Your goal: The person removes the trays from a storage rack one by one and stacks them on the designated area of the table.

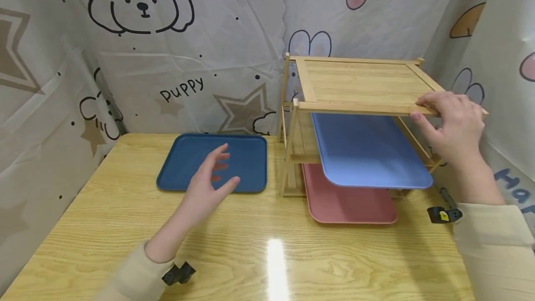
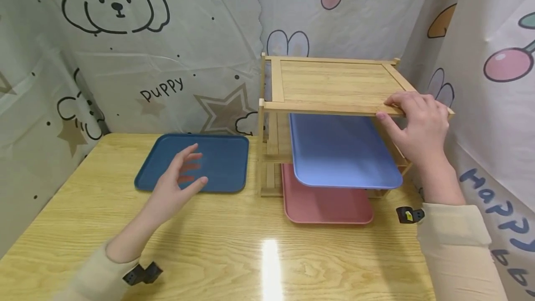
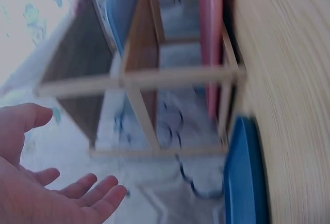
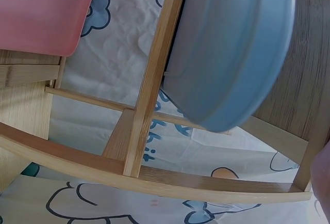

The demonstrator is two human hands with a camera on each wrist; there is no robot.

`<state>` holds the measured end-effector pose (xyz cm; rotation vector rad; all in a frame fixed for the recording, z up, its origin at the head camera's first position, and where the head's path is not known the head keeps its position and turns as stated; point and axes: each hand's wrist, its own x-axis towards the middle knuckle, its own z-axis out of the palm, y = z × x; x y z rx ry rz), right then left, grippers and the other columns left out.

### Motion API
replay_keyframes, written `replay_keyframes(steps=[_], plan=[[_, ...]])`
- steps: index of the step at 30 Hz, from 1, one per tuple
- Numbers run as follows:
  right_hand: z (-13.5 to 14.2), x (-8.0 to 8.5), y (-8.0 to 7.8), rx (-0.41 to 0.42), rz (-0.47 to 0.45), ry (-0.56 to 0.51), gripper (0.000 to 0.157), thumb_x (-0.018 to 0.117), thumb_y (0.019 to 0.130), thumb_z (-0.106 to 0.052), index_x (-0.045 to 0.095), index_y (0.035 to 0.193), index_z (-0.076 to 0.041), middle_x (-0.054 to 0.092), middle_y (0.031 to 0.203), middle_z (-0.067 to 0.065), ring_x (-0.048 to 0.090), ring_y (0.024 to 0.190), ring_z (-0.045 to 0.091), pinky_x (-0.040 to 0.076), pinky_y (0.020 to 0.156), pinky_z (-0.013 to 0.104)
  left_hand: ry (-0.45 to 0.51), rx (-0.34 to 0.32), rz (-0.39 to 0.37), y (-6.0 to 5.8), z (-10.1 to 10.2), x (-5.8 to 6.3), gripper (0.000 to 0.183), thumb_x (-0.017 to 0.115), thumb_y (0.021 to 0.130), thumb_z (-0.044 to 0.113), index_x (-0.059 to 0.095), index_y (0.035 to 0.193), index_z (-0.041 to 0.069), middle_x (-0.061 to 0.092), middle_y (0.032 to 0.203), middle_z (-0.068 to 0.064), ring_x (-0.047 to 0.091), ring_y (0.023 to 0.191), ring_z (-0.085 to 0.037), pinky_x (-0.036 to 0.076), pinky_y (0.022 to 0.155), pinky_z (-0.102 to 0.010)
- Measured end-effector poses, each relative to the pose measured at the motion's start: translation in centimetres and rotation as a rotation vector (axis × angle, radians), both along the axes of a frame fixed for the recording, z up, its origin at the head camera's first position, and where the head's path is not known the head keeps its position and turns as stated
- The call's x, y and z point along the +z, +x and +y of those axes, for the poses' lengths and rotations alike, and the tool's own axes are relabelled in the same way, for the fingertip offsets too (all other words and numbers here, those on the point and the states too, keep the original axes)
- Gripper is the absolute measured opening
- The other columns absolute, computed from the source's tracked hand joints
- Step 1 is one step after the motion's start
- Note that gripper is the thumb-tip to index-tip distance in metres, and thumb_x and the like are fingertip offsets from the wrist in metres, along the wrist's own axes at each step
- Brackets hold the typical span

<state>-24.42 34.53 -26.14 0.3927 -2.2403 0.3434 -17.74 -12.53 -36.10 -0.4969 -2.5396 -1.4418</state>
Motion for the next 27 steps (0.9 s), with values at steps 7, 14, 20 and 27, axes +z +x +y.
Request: replay_keyframes(steps=[7, 14, 20, 27], plan=[[0.0, 0.1, 0.2, 0.001, 0.0, -0.005, 0.061, 0.046, 0.079, -0.063, 0.059, 0.103, -0.008, 0.058, 0.105, 0.015, 0.043, 0.095, 0.035, 0.023, 0.084, 0.053, 0.115, -0.104, -0.004, 2.0, 4.4, 0.5, 0.072, 0.062, 0.081, 0.036, 0.019, 0.138, 0.038, 0.038, 0.132, 0.008, 0.045, 0.117, -0.017, 0.043, 0.088, -0.041], [-0.1, 0.2, 0.1, 0.016, 0.012, -0.005, 0.059, 0.048, 0.079, -0.061, 0.06, 0.101, -0.008, 0.059, 0.103, 0.014, 0.044, 0.094, 0.034, 0.024, 0.083, 0.053, 0.229, -0.165, -0.127, 3.4, 8.5, 1.5, 0.08, 0.066, 0.079, 0.03, 0.015, 0.139, 0.038, 0.032, 0.136, 0.005, 0.041, 0.12, -0.02, 0.041, 0.09, -0.042], [-0.2, 0.6, 0.3, 0.005, -0.018, 0.005, 0.056, 0.05, 0.08, -0.059, 0.059, 0.102, -0.008, 0.058, 0.103, 0.014, 0.043, 0.094, 0.034, 0.024, 0.084, 0.053, 0.297, -0.159, -0.189, 2.6, 11.8, -0.2, 0.087, 0.07, 0.074, 0.036, 0.013, 0.14, 0.038, 0.032, 0.136, 0.004, 0.043, 0.116, -0.018, 0.044, 0.085, -0.038], [-0.1, 0.5, 0.6, 0.0, -0.05, 0.009, 0.05, 0.052, 0.081, -0.054, 0.059, 0.103, -0.009, 0.058, 0.101, 0.014, 0.043, 0.092, 0.033, 0.024, 0.082, 0.052, 0.348, -0.139, -0.29, 1.5, 15.2, -1.5, 0.089, 0.07, 0.073, 0.038, 0.011, 0.139, 0.04, 0.035, 0.134, 0.005, 0.046, 0.112, -0.018, 0.046, 0.081, -0.031]])
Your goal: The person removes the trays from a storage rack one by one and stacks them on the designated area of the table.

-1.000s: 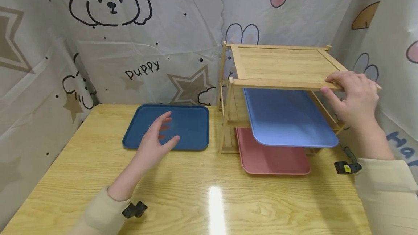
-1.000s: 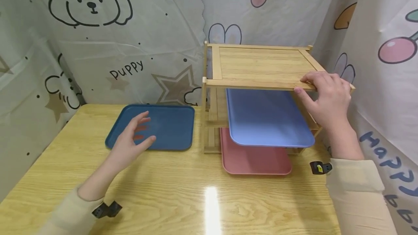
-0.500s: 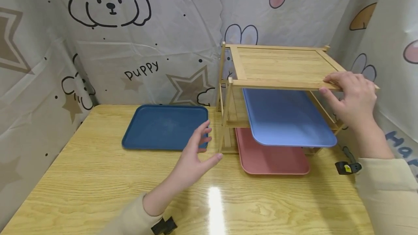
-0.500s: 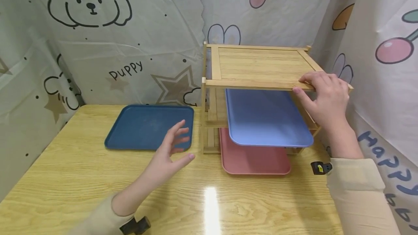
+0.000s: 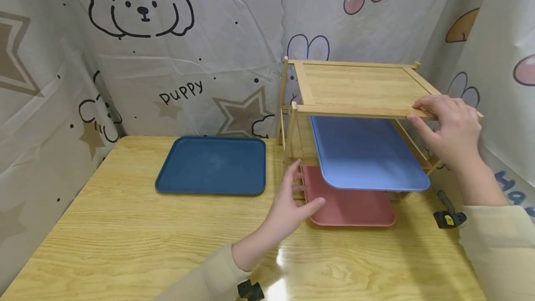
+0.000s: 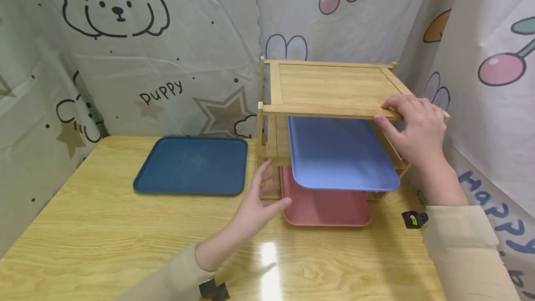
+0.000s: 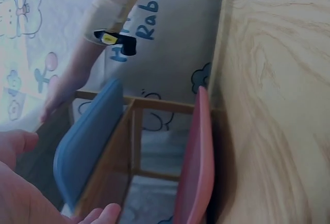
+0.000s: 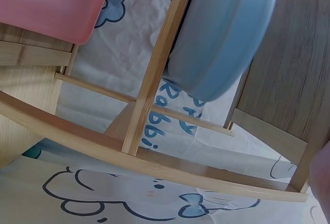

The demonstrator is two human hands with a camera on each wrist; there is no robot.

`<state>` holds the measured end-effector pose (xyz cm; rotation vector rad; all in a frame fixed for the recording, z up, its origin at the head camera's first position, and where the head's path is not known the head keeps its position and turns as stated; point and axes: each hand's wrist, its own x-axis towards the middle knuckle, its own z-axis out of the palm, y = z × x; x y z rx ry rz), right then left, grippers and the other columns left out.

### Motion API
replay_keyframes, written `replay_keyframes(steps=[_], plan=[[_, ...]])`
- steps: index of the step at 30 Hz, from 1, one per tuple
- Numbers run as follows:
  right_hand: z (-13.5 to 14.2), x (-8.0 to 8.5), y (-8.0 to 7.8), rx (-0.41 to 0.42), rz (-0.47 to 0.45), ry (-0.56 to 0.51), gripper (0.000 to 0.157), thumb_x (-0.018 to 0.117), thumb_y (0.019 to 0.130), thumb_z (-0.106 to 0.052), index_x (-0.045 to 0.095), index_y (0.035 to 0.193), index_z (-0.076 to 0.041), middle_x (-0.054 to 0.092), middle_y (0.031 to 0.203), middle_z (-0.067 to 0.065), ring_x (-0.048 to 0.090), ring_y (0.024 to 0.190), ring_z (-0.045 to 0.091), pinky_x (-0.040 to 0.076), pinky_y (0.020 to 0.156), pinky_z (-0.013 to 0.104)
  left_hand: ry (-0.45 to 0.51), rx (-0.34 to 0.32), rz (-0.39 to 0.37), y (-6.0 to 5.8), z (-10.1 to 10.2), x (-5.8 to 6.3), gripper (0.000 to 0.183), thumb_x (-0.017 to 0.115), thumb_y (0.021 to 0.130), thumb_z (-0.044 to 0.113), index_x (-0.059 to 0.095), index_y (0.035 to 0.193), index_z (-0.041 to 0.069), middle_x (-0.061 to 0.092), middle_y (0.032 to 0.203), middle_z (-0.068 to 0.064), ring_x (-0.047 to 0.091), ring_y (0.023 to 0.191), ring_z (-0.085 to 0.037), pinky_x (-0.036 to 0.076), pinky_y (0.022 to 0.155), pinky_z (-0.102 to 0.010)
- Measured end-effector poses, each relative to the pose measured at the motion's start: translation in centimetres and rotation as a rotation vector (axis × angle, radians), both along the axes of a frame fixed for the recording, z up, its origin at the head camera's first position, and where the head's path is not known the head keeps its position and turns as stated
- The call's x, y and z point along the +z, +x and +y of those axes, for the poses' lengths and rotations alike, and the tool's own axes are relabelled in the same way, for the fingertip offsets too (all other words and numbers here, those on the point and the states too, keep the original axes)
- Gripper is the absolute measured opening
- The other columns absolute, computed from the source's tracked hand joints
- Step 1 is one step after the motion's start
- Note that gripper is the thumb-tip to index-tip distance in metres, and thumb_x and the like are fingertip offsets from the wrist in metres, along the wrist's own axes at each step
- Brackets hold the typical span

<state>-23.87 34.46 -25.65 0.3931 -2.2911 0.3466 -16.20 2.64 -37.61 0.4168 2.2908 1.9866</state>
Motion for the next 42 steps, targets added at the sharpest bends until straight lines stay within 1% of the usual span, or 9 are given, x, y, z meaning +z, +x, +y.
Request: replay_keyframes(steps=[8, 13, 17, 20, 21, 23, 28, 36, 42], plan=[[-0.1, -0.3, -0.1, 0.006, 0.027, 0.007, 0.053, 0.051, 0.081, -0.056, 0.059, 0.104, -0.008, 0.059, 0.102, 0.014, 0.044, 0.092, 0.034, 0.025, 0.082, 0.053, 0.051, 0.033, -0.022, -0.1, 3.1, -0.9, 0.094, 0.071, 0.073, 0.037, 0.005, 0.14, 0.04, 0.039, 0.129, 0.001, 0.044, 0.112, -0.02, 0.044, 0.084, -0.037], [-0.1, -0.4, -0.3, 0.006, 0.054, -0.003, 0.055, 0.051, 0.08, -0.058, 0.06, 0.103, -0.008, 0.059, 0.101, 0.014, 0.044, 0.091, 0.034, 0.025, 0.082, 0.053, 0.074, 0.081, -0.045, -0.3, 4.9, -0.7, 0.095, 0.071, 0.071, 0.043, 0.003, 0.138, 0.044, 0.038, 0.129, -0.003, 0.043, 0.114, -0.019, 0.043, 0.086, -0.036], [0.0, -0.4, -0.3, 0.009, 0.057, -0.009, 0.055, 0.051, 0.08, -0.058, 0.06, 0.103, -0.009, 0.059, 0.1, 0.014, 0.044, 0.091, 0.034, 0.024, 0.082, 0.053, 0.145, 0.104, -0.058, -0.5, 6.2, -0.3, 0.096, 0.07, 0.071, 0.044, 0.0, 0.138, 0.044, 0.026, 0.141, -0.003, 0.035, 0.125, -0.019, 0.037, 0.095, -0.038], [0.0, -0.4, -0.3, 0.012, 0.056, -0.009, 0.055, 0.051, 0.08, -0.058, 0.06, 0.103, -0.009, 0.059, 0.1, 0.014, 0.044, 0.091, 0.034, 0.024, 0.081, 0.053, 0.189, 0.121, -0.068, -0.6, 6.9, 0.0, 0.094, 0.068, 0.073, 0.045, 0.001, 0.139, 0.041, 0.018, 0.146, 0.001, 0.028, 0.129, -0.018, 0.033, 0.099, -0.038], [0.0, -0.4, -0.3, 0.013, 0.057, -0.009, 0.055, 0.051, 0.08, -0.058, 0.06, 0.103, -0.009, 0.059, 0.101, 0.014, 0.044, 0.091, 0.034, 0.024, 0.081, 0.053, 0.202, 0.133, -0.07, -0.7, 7.1, 0.1, 0.091, 0.067, 0.074, 0.044, 0.003, 0.139, 0.04, 0.018, 0.146, 0.002, 0.028, 0.128, -0.017, 0.034, 0.099, -0.039], [0.0, -0.4, -0.3, 0.017, 0.058, -0.008, 0.055, 0.051, 0.08, -0.058, 0.06, 0.103, -0.009, 0.059, 0.101, 0.014, 0.044, 0.091, 0.034, 0.024, 0.081, 0.053, 0.231, 0.156, -0.057, -0.9, 7.4, 0.1, 0.087, 0.068, 0.075, 0.039, 0.009, 0.139, 0.037, 0.026, 0.141, 0.002, 0.037, 0.121, -0.016, 0.038, 0.094, -0.039], [0.0, -0.3, -0.2, 0.018, 0.052, -0.005, 0.055, 0.051, 0.08, -0.058, 0.06, 0.102, -0.008, 0.059, 0.102, 0.014, 0.044, 0.091, 0.034, 0.025, 0.08, 0.053, 0.296, 0.185, -0.031, -1.4, 7.8, 0.0, 0.082, 0.07, 0.075, 0.024, 0.017, 0.139, 0.03, 0.042, 0.124, 0.004, 0.047, 0.098, -0.01, 0.044, 0.08, -0.032], [-0.2, -0.2, -0.1, 0.006, 0.035, 0.002, 0.053, 0.053, 0.08, -0.055, 0.059, 0.102, -0.008, 0.058, 0.103, 0.014, 0.043, 0.092, 0.034, 0.025, 0.082, 0.053, 0.312, 0.209, -0.056, -1.0, 7.1, 0.0, 0.082, 0.07, 0.073, 0.019, 0.02, 0.135, 0.034, 0.048, 0.119, 0.004, 0.049, 0.099, -0.01, 0.044, 0.079, -0.029], [-0.2, -0.2, -0.1, 0.007, 0.042, 0.007, 0.054, 0.051, 0.08, -0.056, 0.059, 0.102, -0.008, 0.058, 0.102, 0.014, 0.043, 0.091, 0.034, 0.025, 0.081, 0.053, 0.33, 0.17, -0.052, -0.3, 5.8, 0.2, 0.08, 0.07, 0.072, 0.014, 0.023, 0.135, 0.031, 0.05, 0.117, 0.001, 0.05, 0.096, -0.012, 0.045, 0.077, -0.029]])
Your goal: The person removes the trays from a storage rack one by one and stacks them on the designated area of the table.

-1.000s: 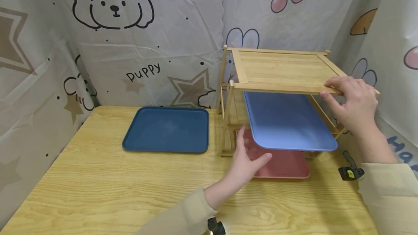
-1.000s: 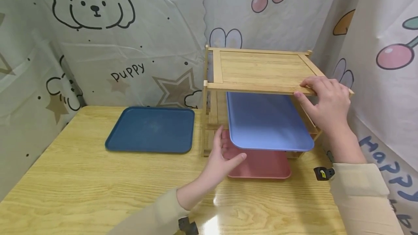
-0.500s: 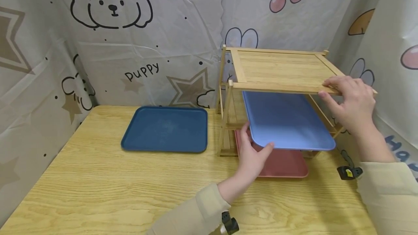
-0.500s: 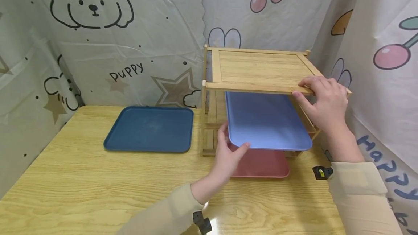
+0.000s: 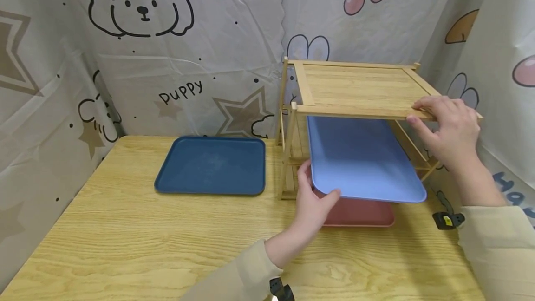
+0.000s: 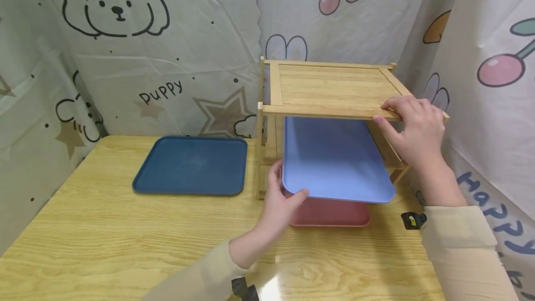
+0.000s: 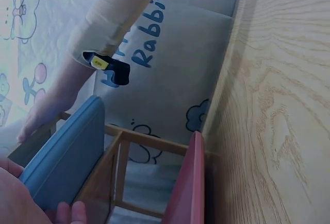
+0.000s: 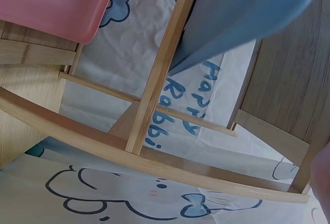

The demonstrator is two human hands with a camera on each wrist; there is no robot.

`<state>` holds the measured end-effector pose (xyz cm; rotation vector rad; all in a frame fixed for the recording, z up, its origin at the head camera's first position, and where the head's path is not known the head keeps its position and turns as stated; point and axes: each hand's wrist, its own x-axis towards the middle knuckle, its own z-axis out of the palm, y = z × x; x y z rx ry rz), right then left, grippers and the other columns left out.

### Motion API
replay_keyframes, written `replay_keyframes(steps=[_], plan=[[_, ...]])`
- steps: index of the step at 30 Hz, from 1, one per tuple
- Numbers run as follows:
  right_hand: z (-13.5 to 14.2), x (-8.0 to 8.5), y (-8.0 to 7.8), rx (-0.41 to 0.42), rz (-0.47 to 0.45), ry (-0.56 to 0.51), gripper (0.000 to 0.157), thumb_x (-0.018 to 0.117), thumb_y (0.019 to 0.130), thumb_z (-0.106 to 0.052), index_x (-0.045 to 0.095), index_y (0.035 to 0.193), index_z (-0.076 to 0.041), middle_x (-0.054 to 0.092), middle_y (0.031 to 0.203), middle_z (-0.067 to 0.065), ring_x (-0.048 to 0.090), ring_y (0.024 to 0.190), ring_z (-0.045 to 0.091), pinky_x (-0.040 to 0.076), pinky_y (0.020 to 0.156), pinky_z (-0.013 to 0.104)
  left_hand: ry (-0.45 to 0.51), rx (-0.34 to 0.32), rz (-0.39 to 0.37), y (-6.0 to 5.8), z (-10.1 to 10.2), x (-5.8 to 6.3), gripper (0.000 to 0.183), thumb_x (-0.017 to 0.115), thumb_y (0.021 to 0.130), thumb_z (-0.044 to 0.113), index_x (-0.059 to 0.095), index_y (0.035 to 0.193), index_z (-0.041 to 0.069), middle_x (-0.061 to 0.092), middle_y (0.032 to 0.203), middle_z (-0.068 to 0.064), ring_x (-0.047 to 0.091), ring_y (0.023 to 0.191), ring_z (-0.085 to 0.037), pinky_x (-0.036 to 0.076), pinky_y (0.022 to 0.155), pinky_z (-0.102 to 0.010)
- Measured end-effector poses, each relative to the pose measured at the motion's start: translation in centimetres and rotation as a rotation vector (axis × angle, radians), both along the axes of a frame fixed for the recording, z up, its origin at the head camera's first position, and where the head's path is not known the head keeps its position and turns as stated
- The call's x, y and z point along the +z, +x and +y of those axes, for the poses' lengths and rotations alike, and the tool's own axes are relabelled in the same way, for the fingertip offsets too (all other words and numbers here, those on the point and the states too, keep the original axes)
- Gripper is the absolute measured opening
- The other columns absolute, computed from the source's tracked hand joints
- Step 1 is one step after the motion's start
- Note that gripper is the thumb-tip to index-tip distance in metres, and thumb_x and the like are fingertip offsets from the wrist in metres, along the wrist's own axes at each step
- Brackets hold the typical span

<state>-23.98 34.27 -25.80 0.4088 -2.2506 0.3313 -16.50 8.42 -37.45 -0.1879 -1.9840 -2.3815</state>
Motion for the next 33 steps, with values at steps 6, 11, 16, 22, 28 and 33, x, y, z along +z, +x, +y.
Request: replay_keyframes(steps=[6, 11, 16, 22, 28, 33], plan=[[-0.1, 0.0, -0.1, 0.008, 0.002, 0.007, 0.052, 0.053, 0.08, -0.055, 0.059, 0.101, -0.007, 0.058, 0.103, 0.014, 0.043, 0.091, 0.034, 0.025, 0.08, 0.052, 0.036, -0.074, -0.042, 0.6, -1.8, 0.4, 0.078, 0.067, 0.074, 0.009, 0.023, 0.136, 0.027, 0.048, 0.117, -0.003, 0.048, 0.08, -0.013, 0.044, 0.066, -0.026], [-0.2, 0.1, -0.1, 0.009, -0.004, 0.007, 0.052, 0.053, 0.081, -0.054, 0.058, 0.102, -0.008, 0.058, 0.102, 0.014, 0.043, 0.092, 0.034, 0.025, 0.081, 0.052, 0.084, -0.146, -0.098, 0.6, -3.5, 0.8, 0.078, 0.064, 0.074, 0.003, 0.022, 0.136, 0.025, 0.052, 0.107, -0.01, 0.05, 0.076, -0.014, 0.047, 0.064, -0.027], [0.0, 0.0, 0.0, 0.01, 0.0, 0.008, 0.053, 0.052, 0.081, -0.055, 0.058, 0.102, -0.007, 0.058, 0.103, 0.014, 0.043, 0.092, 0.034, 0.024, 0.081, 0.052, 0.148, -0.191, -0.151, 0.5, -4.9, 1.2, 0.078, 0.061, 0.072, -0.003, 0.023, 0.136, 0.022, 0.049, 0.112, -0.014, 0.055, 0.08, -0.017, 0.051, 0.067, -0.034], [0.2, -0.1, 0.2, 0.009, 0.012, 0.002, 0.055, 0.051, 0.081, -0.057, 0.059, 0.103, -0.007, 0.058, 0.102, 0.014, 0.043, 0.092, 0.035, 0.024, 0.08, 0.052, 0.173, -0.273, -0.184, 0.1, -7.0, 1.4, 0.079, 0.059, 0.074, -0.004, 0.02, 0.138, 0.022, 0.047, 0.119, -0.017, 0.057, 0.088, -0.021, 0.049, 0.075, -0.047], [0.4, -0.2, 0.1, 0.01, 0.025, 0.003, 0.056, 0.05, 0.08, -0.058, 0.059, 0.102, -0.007, 0.058, 0.101, 0.014, 0.043, 0.092, 0.035, 0.024, 0.081, 0.053, 0.231, -0.294, -0.182, 0.5, -8.0, 1.2, 0.077, 0.057, 0.078, -0.001, 0.016, 0.14, 0.02, 0.043, 0.126, -0.018, 0.057, 0.094, -0.022, 0.048, 0.079, -0.048], [0.3, -0.2, -0.3, 0.02, 0.036, 0.003, 0.058, 0.048, 0.08, -0.06, 0.059, 0.101, -0.007, 0.059, 0.101, 0.014, 0.043, 0.092, 0.035, 0.025, 0.08, 0.053, 0.326, -0.203, -0.178, 1.6, -7.1, 0.8, 0.082, 0.061, 0.08, 0.004, 0.009, 0.141, 0.022, 0.041, 0.124, -0.019, 0.056, 0.095, -0.023, 0.05, 0.076, -0.046]])
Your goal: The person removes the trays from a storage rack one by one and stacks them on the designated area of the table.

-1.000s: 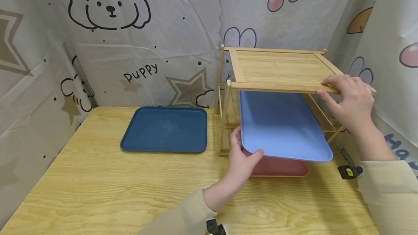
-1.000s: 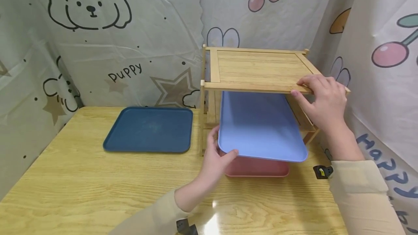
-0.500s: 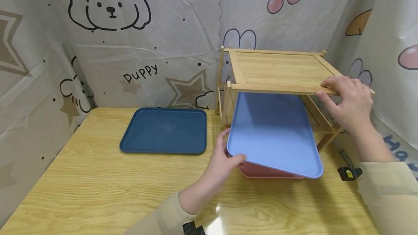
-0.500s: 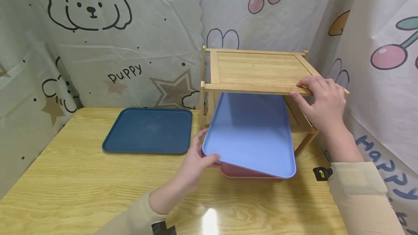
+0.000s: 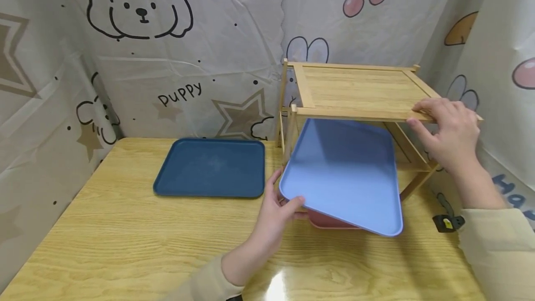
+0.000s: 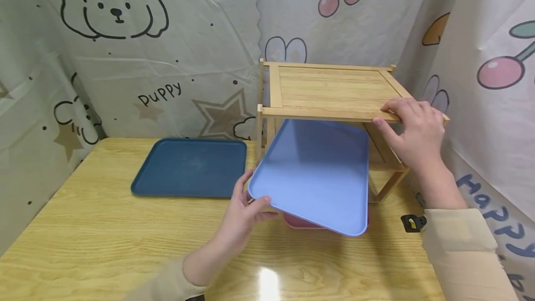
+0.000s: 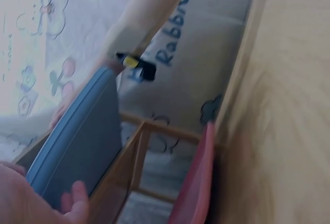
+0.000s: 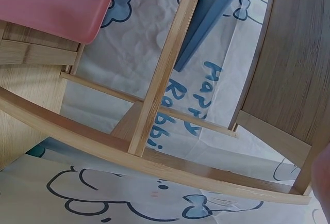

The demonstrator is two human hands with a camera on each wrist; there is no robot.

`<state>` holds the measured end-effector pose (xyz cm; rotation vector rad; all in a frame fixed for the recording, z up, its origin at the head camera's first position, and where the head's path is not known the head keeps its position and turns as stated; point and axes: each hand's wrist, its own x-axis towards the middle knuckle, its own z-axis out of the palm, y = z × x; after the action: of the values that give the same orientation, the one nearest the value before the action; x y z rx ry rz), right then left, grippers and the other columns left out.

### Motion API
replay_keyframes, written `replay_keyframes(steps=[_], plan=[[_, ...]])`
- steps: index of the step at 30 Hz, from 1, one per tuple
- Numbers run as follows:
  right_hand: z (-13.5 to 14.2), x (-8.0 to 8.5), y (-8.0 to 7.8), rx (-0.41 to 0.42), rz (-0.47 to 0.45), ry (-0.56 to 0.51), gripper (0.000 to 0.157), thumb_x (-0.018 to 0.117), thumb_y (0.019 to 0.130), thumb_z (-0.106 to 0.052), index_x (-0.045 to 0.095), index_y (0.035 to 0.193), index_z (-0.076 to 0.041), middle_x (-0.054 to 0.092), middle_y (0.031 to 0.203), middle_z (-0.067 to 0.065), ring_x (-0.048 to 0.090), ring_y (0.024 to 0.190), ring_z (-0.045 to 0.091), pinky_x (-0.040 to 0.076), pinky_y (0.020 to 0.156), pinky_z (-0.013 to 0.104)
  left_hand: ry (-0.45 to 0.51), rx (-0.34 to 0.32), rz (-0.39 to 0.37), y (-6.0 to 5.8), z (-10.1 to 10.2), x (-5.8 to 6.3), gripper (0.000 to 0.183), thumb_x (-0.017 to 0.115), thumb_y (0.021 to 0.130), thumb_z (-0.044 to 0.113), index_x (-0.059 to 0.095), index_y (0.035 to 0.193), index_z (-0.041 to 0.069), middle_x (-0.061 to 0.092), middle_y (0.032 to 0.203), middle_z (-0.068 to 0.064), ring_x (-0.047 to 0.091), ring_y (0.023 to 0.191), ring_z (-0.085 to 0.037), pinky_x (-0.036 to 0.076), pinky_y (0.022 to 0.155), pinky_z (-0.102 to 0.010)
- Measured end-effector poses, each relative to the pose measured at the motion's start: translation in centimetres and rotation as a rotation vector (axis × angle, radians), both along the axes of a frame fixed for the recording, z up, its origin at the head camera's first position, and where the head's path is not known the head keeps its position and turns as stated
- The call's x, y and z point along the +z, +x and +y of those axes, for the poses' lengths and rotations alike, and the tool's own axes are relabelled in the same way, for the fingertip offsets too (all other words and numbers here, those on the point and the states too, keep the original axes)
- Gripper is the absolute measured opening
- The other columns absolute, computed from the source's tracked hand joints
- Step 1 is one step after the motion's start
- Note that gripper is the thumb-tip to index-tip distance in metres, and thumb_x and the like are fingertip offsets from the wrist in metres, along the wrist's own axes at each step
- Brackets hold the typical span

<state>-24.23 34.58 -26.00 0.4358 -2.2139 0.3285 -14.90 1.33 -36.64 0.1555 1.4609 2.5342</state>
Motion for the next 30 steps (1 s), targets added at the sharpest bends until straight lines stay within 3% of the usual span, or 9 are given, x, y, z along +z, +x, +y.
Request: replay_keyframes(steps=[4, 7, 12, 16, 20, 26, 30], plan=[[-0.2, 0.0, -0.1, 0.002, 0.001, 0.003, 0.058, 0.048, 0.08, -0.06, 0.059, 0.101, -0.007, 0.058, 0.099, 0.014, 0.043, 0.091, 0.035, 0.025, 0.08, 0.053, 0.057, 0.123, -0.036, 0.8, 1.4, -0.2, 0.09, 0.065, 0.078, 0.003, 0.005, 0.139, 0.03, 0.038, 0.123, -0.017, 0.056, 0.092, -0.024, 0.051, 0.07, -0.044], [-0.3, 0.1, 0.0, -0.002, -0.005, 0.001, 0.058, 0.048, 0.08, -0.06, 0.059, 0.101, -0.007, 0.058, 0.097, 0.014, 0.043, 0.092, 0.035, 0.024, 0.081, 0.053, 0.098, 0.177, -0.049, 1.4, 2.6, -0.4, 0.097, 0.067, 0.075, 0.001, 0.001, 0.138, 0.035, 0.031, 0.13, -0.015, 0.057, 0.092, -0.026, 0.052, 0.068, -0.044], [-0.4, 0.1, 0.1, -0.009, -0.013, -0.005, 0.058, 0.048, 0.08, -0.06, 0.059, 0.101, -0.007, 0.058, 0.096, 0.015, 0.042, 0.092, 0.035, 0.024, 0.081, 0.054, 0.153, 0.155, -0.053, 2.4, 4.3, -0.7, 0.099, 0.069, 0.073, 0.002, 0.002, 0.137, 0.038, 0.029, 0.132, -0.014, 0.058, 0.093, -0.029, 0.052, 0.066, -0.044], [-0.4, 0.1, 0.2, -0.015, -0.023, -0.009, 0.058, 0.048, 0.08, -0.06, 0.058, 0.102, -0.007, 0.058, 0.096, 0.015, 0.042, 0.093, 0.035, 0.024, 0.082, 0.054, 0.186, 0.121, -0.063, 2.8, 5.4, -0.7, 0.086, 0.068, 0.074, 0.001, 0.014, 0.134, 0.029, 0.04, 0.122, -0.016, 0.059, 0.09, -0.03, 0.052, 0.065, -0.043], [-0.4, 0.1, 0.2, -0.022, -0.034, -0.01, 0.057, 0.048, 0.081, -0.059, 0.058, 0.103, -0.007, 0.058, 0.097, 0.015, 0.042, 0.093, 0.035, 0.023, 0.082, 0.054, 0.236, 0.129, -0.073, 2.7, 6.2, -0.6, 0.073, 0.067, 0.074, -0.001, 0.024, 0.13, 0.021, 0.048, 0.113, -0.018, 0.06, 0.086, -0.031, 0.052, 0.066, -0.043], [-0.3, 0.0, 0.1, -0.025, -0.031, -0.009, 0.057, 0.049, 0.08, -0.059, 0.059, 0.102, -0.008, 0.058, 0.099, 0.015, 0.042, 0.094, 0.035, 0.024, 0.082, 0.053, 0.268, 0.165, -0.05, 2.7, 6.5, -0.8, 0.07, 0.066, 0.073, -0.006, 0.027, 0.126, 0.016, 0.051, 0.107, -0.02, 0.062, 0.081, -0.033, 0.052, 0.065, -0.045], [-0.2, 0.0, 0.0, -0.02, -0.013, -0.003, 0.057, 0.048, 0.08, -0.06, 0.059, 0.101, -0.008, 0.059, 0.099, 0.014, 0.043, 0.092, 0.035, 0.024, 0.079, 0.052, 0.253, 0.162, -0.042, 3.1, 6.0, -1.0, 0.074, 0.067, 0.072, -0.005, 0.025, 0.128, 0.018, 0.049, 0.109, -0.02, 0.062, 0.08, -0.033, 0.052, 0.064, -0.044]])
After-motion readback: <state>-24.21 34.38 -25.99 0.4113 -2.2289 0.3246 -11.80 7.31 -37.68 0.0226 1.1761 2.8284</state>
